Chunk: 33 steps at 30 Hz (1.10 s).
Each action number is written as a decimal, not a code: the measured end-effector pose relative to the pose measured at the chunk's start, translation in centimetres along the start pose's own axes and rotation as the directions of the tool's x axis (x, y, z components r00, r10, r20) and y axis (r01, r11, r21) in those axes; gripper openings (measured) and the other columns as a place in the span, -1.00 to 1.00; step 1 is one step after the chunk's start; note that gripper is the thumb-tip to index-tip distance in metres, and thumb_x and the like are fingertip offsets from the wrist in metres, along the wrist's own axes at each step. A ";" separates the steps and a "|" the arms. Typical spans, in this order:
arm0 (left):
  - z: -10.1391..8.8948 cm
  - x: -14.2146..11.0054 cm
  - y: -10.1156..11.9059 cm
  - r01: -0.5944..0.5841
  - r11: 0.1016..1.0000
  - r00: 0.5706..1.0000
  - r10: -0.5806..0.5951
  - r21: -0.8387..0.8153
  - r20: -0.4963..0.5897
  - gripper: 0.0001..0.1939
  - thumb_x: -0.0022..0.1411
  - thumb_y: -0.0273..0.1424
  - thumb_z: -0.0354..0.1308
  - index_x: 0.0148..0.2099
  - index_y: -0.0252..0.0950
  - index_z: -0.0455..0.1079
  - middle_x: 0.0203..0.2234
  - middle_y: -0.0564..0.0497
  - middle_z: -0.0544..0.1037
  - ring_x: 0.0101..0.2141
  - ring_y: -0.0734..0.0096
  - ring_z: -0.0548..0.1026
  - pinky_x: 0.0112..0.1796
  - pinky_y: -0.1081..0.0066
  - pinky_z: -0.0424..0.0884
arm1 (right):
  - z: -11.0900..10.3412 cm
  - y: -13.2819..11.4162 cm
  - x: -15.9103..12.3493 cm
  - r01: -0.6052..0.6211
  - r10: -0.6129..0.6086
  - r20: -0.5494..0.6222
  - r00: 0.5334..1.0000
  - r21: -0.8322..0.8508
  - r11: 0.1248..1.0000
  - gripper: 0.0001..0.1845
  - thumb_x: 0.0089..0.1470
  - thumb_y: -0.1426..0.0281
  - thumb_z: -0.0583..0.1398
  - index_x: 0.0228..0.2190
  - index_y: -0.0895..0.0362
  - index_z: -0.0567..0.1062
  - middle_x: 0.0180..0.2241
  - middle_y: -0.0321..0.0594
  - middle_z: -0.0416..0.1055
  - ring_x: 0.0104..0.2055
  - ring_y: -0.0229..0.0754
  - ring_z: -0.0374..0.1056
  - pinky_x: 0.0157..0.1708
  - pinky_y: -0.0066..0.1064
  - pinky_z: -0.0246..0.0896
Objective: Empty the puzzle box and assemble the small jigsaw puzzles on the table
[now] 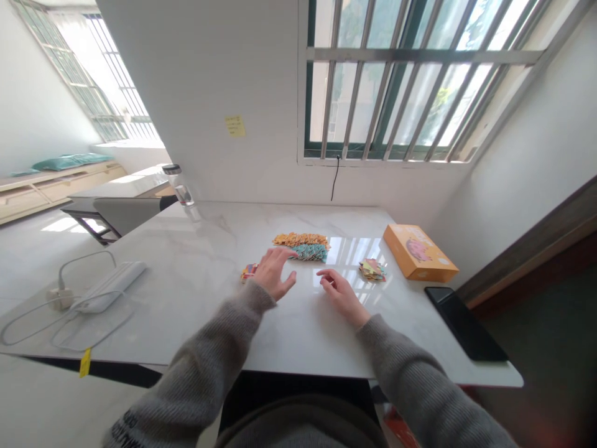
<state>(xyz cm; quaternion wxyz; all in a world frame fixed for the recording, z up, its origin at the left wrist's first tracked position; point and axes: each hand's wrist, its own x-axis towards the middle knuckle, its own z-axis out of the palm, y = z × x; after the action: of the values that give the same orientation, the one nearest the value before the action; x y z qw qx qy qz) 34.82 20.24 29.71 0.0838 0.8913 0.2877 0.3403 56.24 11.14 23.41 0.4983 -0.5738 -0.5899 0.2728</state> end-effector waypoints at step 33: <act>8.8 2.6 -0.5 0.283 0.958 0.950 -0.273 -0.050 0.150 -0.56 0.07 -0.59 0.09 0.03 -0.23 0.36 -0.07 -0.09 0.43 -0.05 0.18 0.42 -0.02 0.20 0.44 | -1.9 0.6 0.6 0.069 -0.082 -0.172 0.982 -0.076 0.995 -0.69 0.23 0.29 0.07 -0.04 0.13 0.40 -0.33 -0.23 0.37 -0.29 -0.17 0.34 -0.27 -0.32 0.30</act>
<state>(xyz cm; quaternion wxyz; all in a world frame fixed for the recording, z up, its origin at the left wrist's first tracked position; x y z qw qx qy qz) 41.94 22.55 24.38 0.1826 0.8603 0.3914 0.2710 58.26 11.36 23.75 0.5378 -0.5899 -0.5744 0.1814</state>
